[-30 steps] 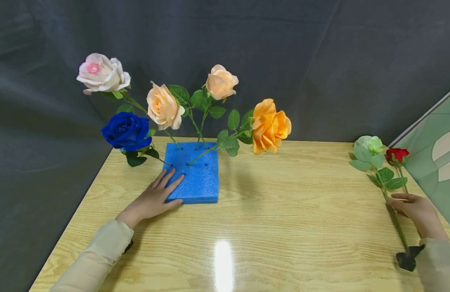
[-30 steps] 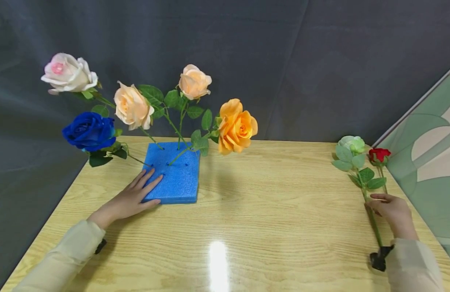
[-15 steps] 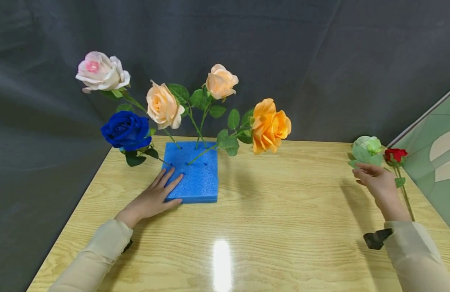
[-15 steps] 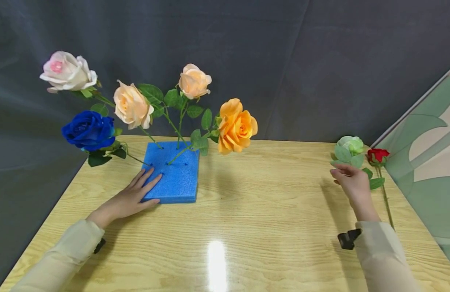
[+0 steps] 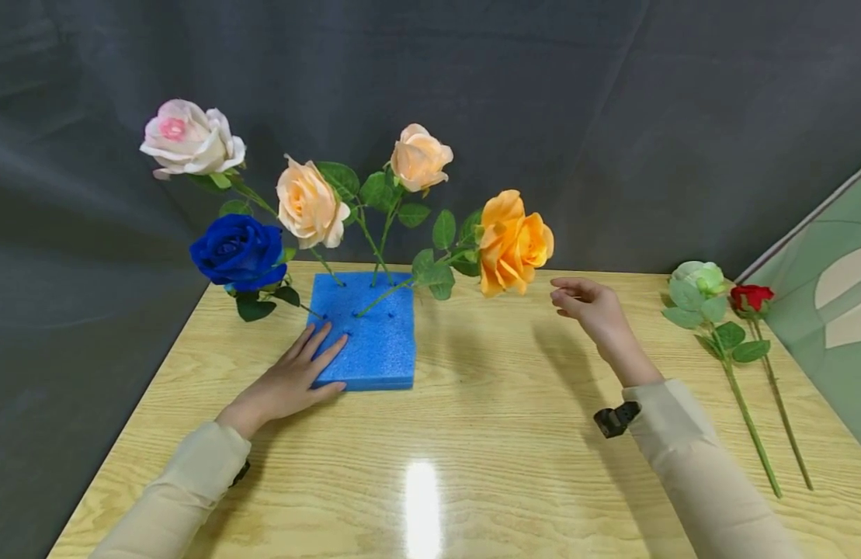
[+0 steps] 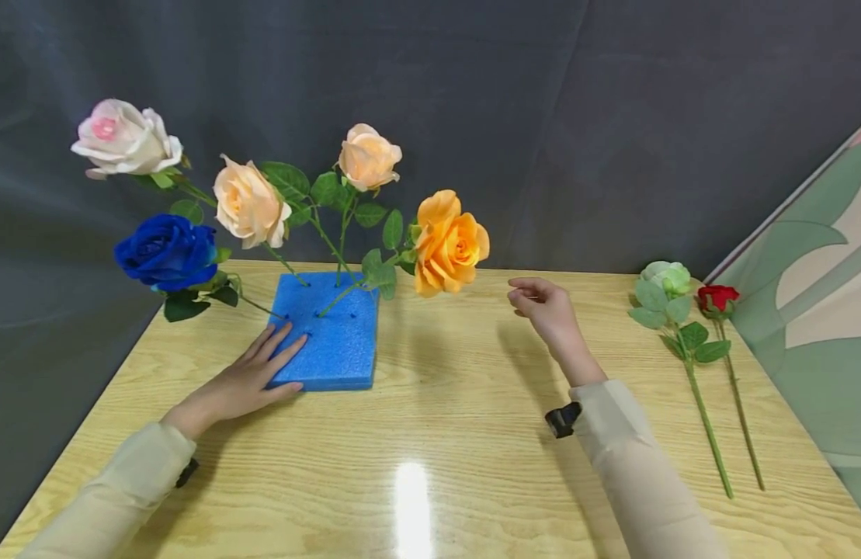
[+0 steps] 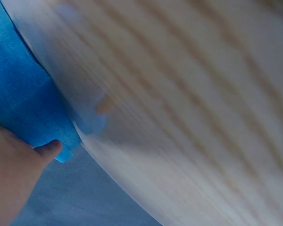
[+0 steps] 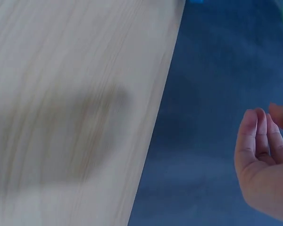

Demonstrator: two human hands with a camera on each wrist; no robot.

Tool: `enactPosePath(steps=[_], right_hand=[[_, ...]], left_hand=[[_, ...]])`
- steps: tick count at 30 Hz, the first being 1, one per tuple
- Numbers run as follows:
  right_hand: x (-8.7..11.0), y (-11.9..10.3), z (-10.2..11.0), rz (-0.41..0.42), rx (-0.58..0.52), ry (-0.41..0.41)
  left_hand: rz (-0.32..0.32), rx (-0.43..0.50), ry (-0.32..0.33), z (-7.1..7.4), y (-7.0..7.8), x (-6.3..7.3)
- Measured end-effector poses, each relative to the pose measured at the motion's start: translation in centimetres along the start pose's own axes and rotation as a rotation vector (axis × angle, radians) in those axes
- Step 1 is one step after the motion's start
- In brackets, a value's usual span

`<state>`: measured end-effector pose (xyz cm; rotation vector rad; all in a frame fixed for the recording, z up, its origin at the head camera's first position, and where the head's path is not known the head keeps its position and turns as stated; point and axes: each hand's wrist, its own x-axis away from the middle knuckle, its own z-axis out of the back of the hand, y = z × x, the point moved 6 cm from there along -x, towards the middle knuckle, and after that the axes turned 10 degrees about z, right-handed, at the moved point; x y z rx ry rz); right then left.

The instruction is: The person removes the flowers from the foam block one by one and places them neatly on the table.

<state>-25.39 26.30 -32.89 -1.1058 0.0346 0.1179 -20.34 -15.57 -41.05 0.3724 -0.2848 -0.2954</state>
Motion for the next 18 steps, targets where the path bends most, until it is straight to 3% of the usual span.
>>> enactPosePath(steps=[5, 10, 18], right_hand=[[-0.8, -1.4, -3.5, -0.018, -0.104, -0.037], [-1.3, -2.0, -6.6, -0.033, -0.140, -0.074], [-1.6, -3.6, -10.9, 0.050, -0.208, -0.117]], left_hand=[[-0.001, -0.002, 0.000, 0.0, 0.0, 0.0], [-0.003, 0.006, -0.001, -0.1, 0.0, 0.1], [-0.003, 0.015, -0.002, -0.1, 0.0, 0.1]])
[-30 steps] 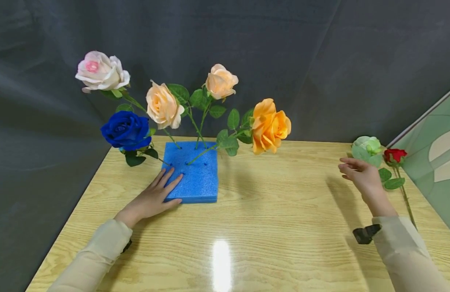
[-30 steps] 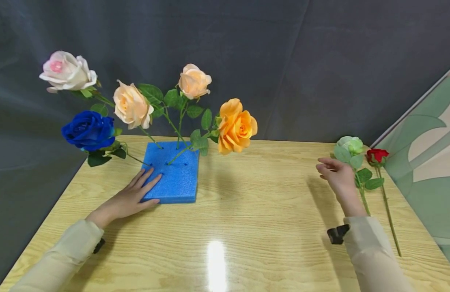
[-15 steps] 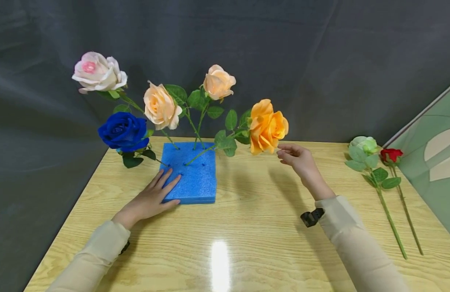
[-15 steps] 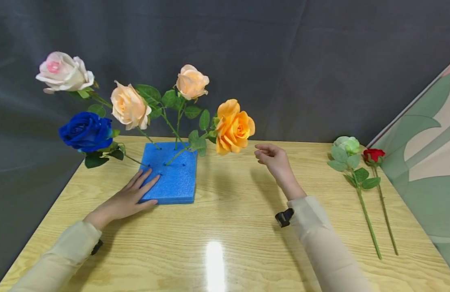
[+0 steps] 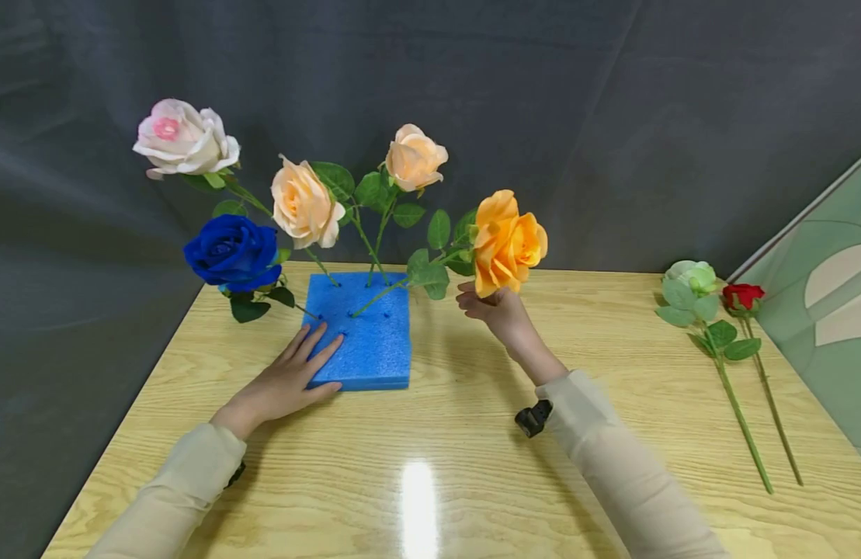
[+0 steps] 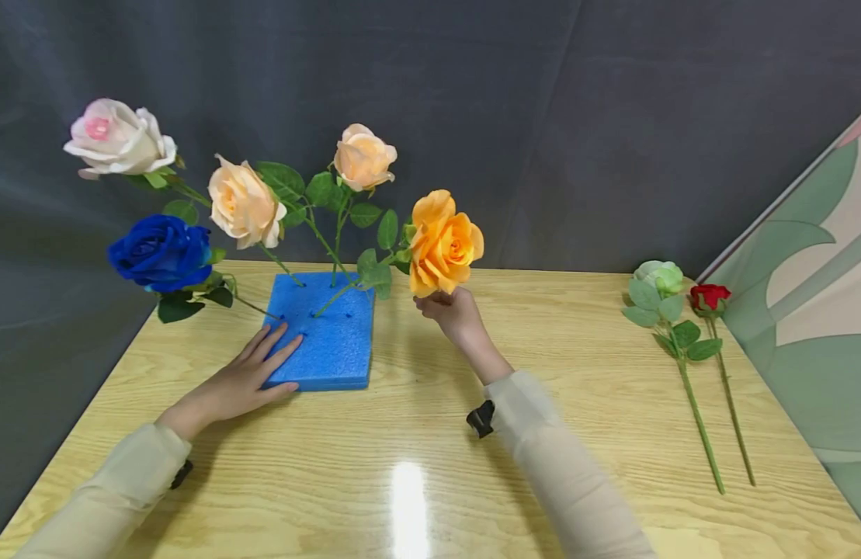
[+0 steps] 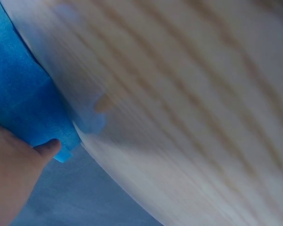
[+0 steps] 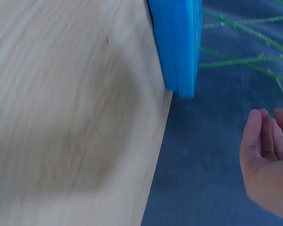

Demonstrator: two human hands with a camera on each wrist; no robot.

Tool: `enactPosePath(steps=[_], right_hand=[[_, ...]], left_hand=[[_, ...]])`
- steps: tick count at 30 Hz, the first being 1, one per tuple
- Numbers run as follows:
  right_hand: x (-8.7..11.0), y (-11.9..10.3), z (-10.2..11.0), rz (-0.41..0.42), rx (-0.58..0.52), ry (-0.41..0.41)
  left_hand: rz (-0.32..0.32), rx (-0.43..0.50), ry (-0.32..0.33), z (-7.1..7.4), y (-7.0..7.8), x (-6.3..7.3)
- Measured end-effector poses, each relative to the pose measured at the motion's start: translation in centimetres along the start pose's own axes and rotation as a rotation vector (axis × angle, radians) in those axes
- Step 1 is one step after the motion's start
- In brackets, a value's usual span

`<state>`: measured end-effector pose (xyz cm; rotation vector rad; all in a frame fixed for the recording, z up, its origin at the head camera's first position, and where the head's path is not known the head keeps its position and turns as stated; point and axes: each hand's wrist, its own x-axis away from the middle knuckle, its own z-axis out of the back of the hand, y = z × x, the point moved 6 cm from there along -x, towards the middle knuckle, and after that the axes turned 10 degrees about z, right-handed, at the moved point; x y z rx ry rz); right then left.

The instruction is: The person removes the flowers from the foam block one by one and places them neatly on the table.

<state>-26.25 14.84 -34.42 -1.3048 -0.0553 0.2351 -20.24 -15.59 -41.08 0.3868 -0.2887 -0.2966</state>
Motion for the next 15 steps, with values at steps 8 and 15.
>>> enactPosePath(steps=[8, 15], right_hand=[[-0.5, -0.5, -3.3, 0.071, -0.014, 0.008], [-1.1, -1.2, -5.5, 0.112, -0.017, 0.025]], left_hand=[[-0.001, -0.006, 0.003, 0.0, 0.0, 0.0], [-0.006, -0.005, 0.006, 0.1, 0.1, 0.0]])
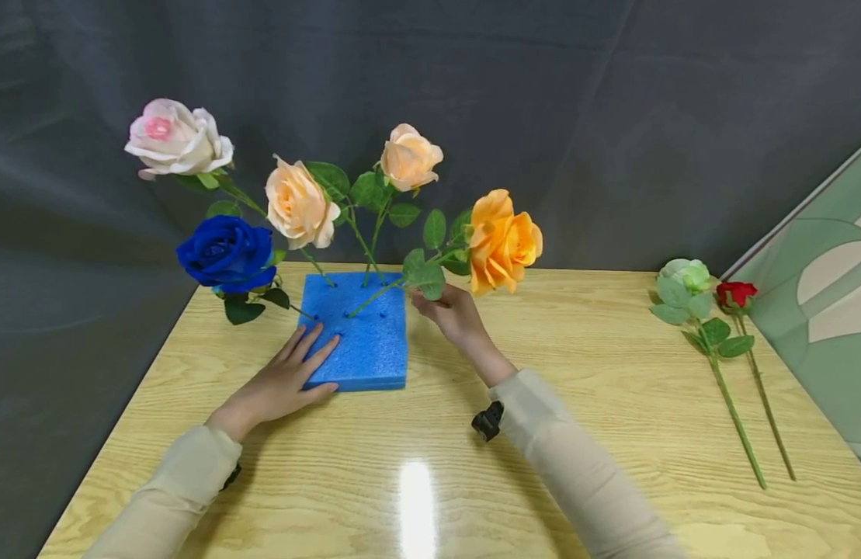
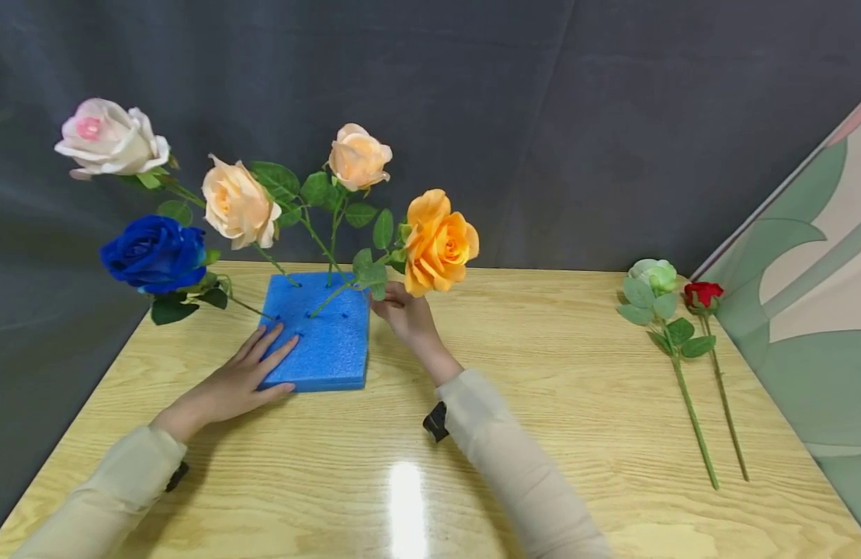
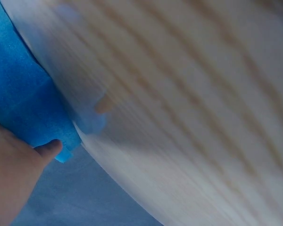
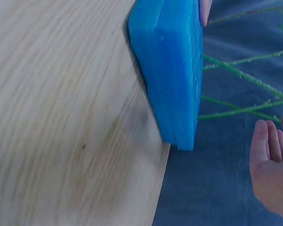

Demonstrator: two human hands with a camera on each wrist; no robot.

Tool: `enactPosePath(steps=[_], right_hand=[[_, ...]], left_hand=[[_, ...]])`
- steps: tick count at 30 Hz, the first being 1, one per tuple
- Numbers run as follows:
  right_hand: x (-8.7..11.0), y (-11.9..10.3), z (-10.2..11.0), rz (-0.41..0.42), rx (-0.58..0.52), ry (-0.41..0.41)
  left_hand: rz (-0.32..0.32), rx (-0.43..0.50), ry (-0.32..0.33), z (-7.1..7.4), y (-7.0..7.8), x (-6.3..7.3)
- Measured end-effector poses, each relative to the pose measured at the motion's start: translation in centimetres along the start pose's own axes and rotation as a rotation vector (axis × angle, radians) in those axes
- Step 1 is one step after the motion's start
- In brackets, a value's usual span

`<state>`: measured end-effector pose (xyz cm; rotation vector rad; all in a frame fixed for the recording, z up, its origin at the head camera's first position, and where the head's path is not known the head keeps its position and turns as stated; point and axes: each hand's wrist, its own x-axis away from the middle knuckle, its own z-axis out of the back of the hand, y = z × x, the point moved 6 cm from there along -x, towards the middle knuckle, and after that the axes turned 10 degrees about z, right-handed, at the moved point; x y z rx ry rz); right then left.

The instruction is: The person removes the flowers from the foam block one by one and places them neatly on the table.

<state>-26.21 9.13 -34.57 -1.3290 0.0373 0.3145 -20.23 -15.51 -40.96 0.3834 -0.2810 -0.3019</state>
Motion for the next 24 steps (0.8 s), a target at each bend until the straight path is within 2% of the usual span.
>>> enactPosePath(steps=[5, 8, 14, 24], right_hand=[[-0.3, -0.4, -1.1, -0.030, -0.056, 0.001], [-0.4, -0.7, -1.6, 0.014, -0.026, 0.004], [-0.4, -0.7, -2.8, 0.017, -0.171, -0.002], [-0.5, -0.8, -4.2, 0.032, -0.185, -0.044]], left_hand=[[-0.005, -0.007, 0.004, 0.0, 0.0, -0.1], [-0.008, -0.010, 0.006, -0.1, 0.0, -0.1], [-0.002, -0.010, 0.008, 0.0, 0.0, -0.1], [0.014, -0.013, -0.001, 0.0, 0.1, -0.1]])
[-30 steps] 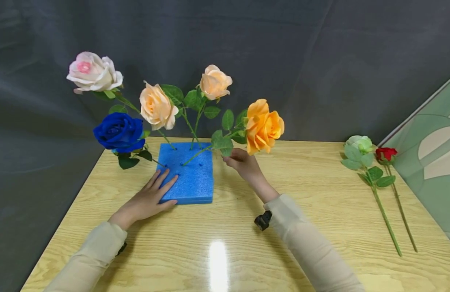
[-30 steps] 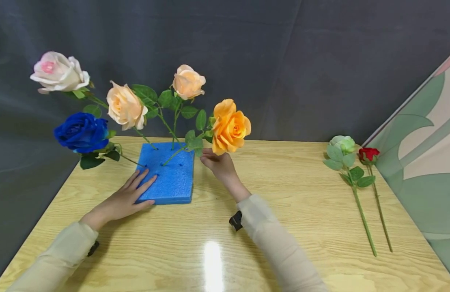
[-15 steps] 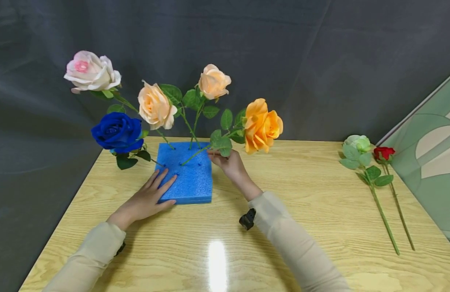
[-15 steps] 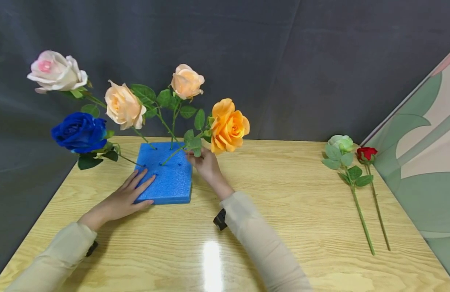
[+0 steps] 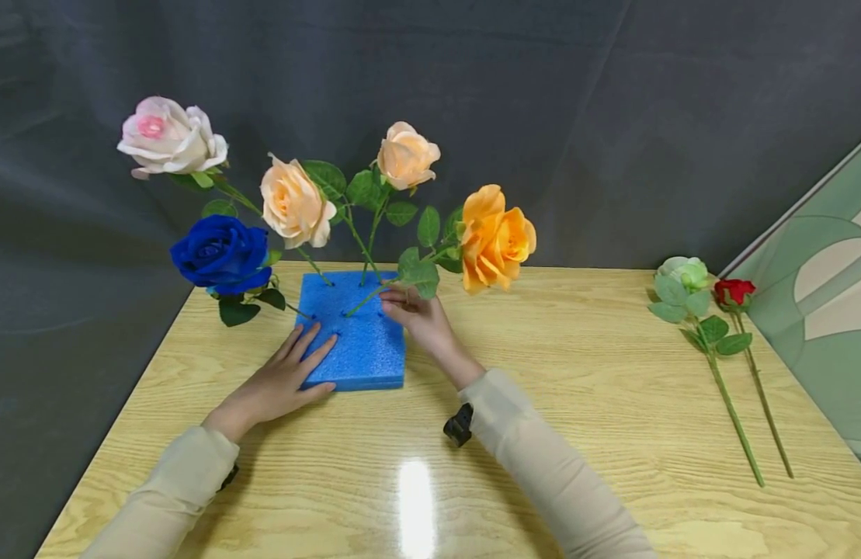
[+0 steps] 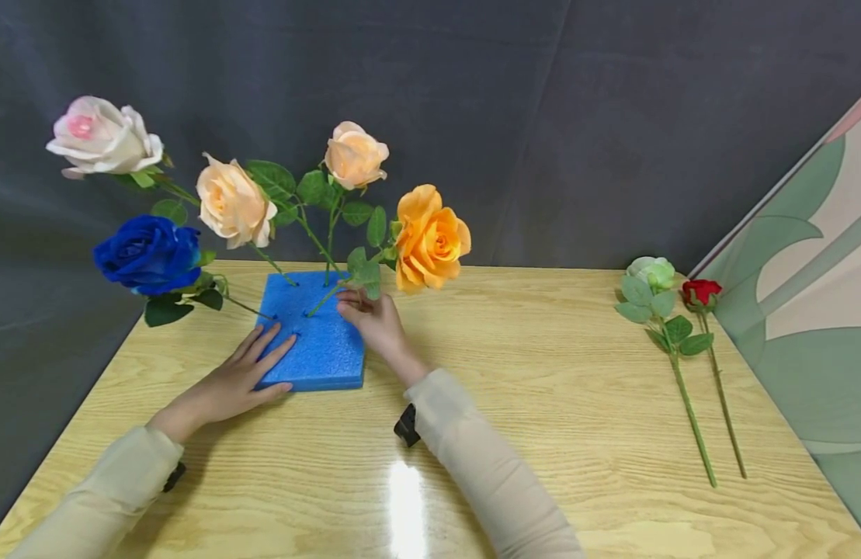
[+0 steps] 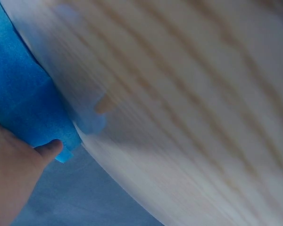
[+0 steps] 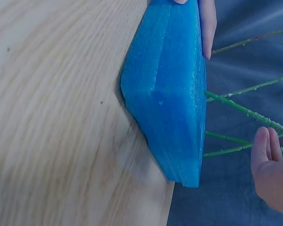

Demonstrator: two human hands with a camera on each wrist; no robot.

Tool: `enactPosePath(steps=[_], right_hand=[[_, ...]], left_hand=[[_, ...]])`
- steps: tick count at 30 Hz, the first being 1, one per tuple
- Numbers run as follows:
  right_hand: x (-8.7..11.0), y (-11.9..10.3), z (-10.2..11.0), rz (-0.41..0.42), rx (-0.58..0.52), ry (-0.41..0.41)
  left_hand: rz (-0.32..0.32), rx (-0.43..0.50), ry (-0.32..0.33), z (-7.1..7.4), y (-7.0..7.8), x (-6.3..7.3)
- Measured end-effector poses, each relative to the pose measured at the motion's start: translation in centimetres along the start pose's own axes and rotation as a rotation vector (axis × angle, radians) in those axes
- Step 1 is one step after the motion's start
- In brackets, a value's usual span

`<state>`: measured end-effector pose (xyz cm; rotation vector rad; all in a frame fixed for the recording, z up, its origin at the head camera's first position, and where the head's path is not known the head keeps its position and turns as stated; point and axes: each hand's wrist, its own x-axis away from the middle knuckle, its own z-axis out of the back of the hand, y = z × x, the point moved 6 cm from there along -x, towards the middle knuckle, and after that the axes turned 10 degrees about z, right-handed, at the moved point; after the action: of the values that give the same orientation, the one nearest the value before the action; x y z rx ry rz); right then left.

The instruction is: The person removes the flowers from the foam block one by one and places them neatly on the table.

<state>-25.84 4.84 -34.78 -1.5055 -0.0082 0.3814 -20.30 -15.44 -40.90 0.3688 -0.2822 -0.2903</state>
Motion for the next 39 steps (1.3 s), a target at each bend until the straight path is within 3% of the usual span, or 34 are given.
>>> enactPosePath(steps=[13, 25, 39], right_hand=[[0.0, 0.2, -0.7, 0.011, -0.147, 0.101], [-0.2, 0.7, -0.5, 0.013, -0.216, 0.182], [-0.3, 1.4, -0.1, -0.090, -0.309, 0.253]], left_hand=[[-0.004, 0.006, 0.008, -0.1, -0.1, 0.0], [-0.004, -0.004, 0.006, -0.1, -0.2, -0.2], [-0.020, -0.001, 0.007, -0.1, 0.0, -0.1]])
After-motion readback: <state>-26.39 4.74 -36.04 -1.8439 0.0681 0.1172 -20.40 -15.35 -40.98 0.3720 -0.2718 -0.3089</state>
